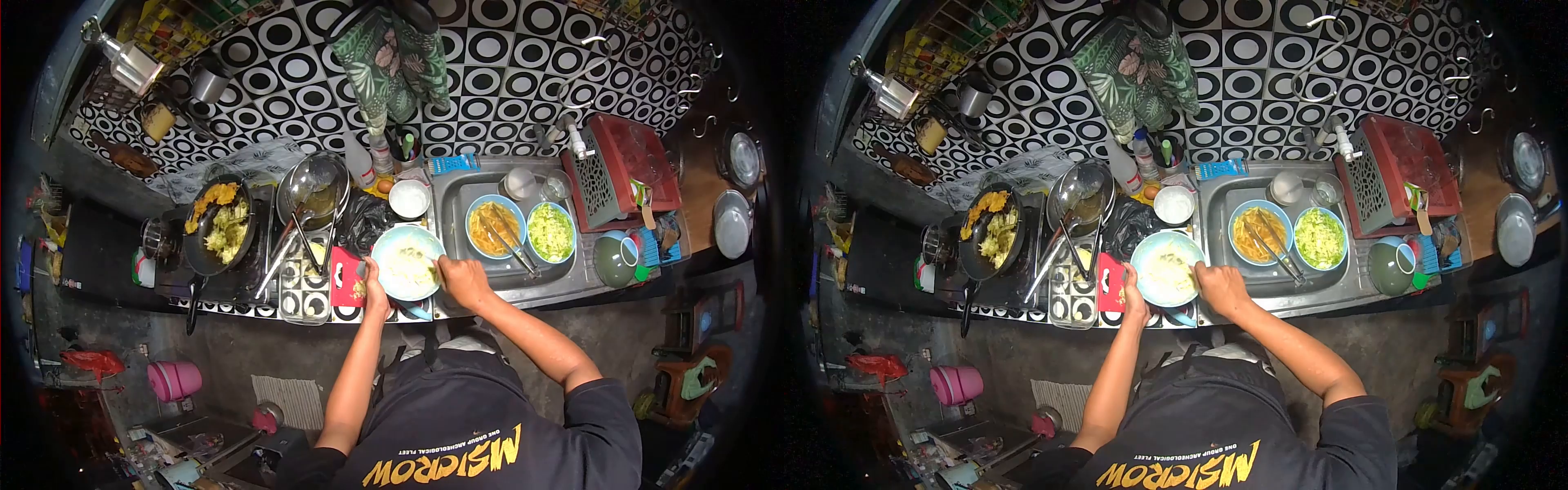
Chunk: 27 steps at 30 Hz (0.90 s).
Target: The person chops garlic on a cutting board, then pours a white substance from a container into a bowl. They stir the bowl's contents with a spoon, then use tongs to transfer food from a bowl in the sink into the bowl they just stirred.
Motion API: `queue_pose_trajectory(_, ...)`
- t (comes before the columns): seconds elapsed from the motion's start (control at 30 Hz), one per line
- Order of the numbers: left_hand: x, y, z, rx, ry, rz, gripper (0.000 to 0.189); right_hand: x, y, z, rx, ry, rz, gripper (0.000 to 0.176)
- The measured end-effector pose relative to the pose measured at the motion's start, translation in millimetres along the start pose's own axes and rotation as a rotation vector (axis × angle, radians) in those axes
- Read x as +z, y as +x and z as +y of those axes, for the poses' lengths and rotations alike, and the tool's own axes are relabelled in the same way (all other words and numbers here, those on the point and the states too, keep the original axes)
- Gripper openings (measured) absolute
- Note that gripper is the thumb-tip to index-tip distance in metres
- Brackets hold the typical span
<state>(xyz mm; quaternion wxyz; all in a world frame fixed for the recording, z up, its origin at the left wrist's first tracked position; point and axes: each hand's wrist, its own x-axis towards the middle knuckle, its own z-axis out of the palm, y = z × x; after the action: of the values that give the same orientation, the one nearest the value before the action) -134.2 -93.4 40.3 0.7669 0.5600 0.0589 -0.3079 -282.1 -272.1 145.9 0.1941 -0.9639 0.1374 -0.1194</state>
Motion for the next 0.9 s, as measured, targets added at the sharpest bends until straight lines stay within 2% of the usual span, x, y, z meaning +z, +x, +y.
queue_pose_trajectory(0.1, 0.7, -3.6, 7.3, -0.011, 0.007, 0.003, 0.095, 2.4, -4.4, 1.1, -0.136, 0.002, -0.119, 0.024)
queue_pose_trajectory(0.27, 12.0, -17.1, 22.3, -0.022, 0.036, 0.059, 0.094, -1.8, 8.0, 14.2, 0.022, 0.001, 0.049, 0.018)
queue_pose_trajectory(0.33, 8.1, -13.2, 17.1, -0.016, 0.034, 0.066, 0.094, 3.5, 3.8, 18.0, -0.028, -0.045, -0.042, 0.019)
queue_pose_trajectory(0.43, -4.9, -5.5, 11.3, -0.038, 0.027, 0.002, 0.107, 0.0, -10.5, 6.9, -0.089, -0.026, -0.104, 0.024)
queue_pose_trajectory(0.53, -4.4, -2.1, 5.3, -0.027, -0.005, 0.018, 0.096, -15.6, -20.0, -8.9, -0.086, 0.086, -0.13, 0.026)
queue_pose_trajectory(0.63, -12.0, 1.1, 2.6, -0.066, 0.011, -0.003, 0.106, -10.6, -19.8, -0.4, -0.142, 0.017, -0.236, 0.026)
queue_pose_trajectory(0.73, -15.6, 10.8, -7.9, -0.041, 0.048, -0.052, 0.106, -2.3, -6.2, 19.6, -0.045, 0.021, -0.12, 0.027)
queue_pose_trajectory(0.83, -10.5, 6.0, -1.1, -0.061, 0.027, -0.052, 0.103, -16.2, -4.4, 16.6, 0.014, 0.171, -0.035, 0.03)
queue_pose_trajectory(0.87, -7.0, 1.2, 6.6, -0.087, 0.018, -0.074, 0.103, -23.8, -6.9, 14.5, 0.007, 0.253, -0.086, 0.032)
queue_pose_trajectory(0.9, 0.0, -7.0, 20.5, -0.112, 0.008, -0.097, 0.102, -25.0, -7.3, 17.3, -0.038, 0.19, -0.124, 0.032)
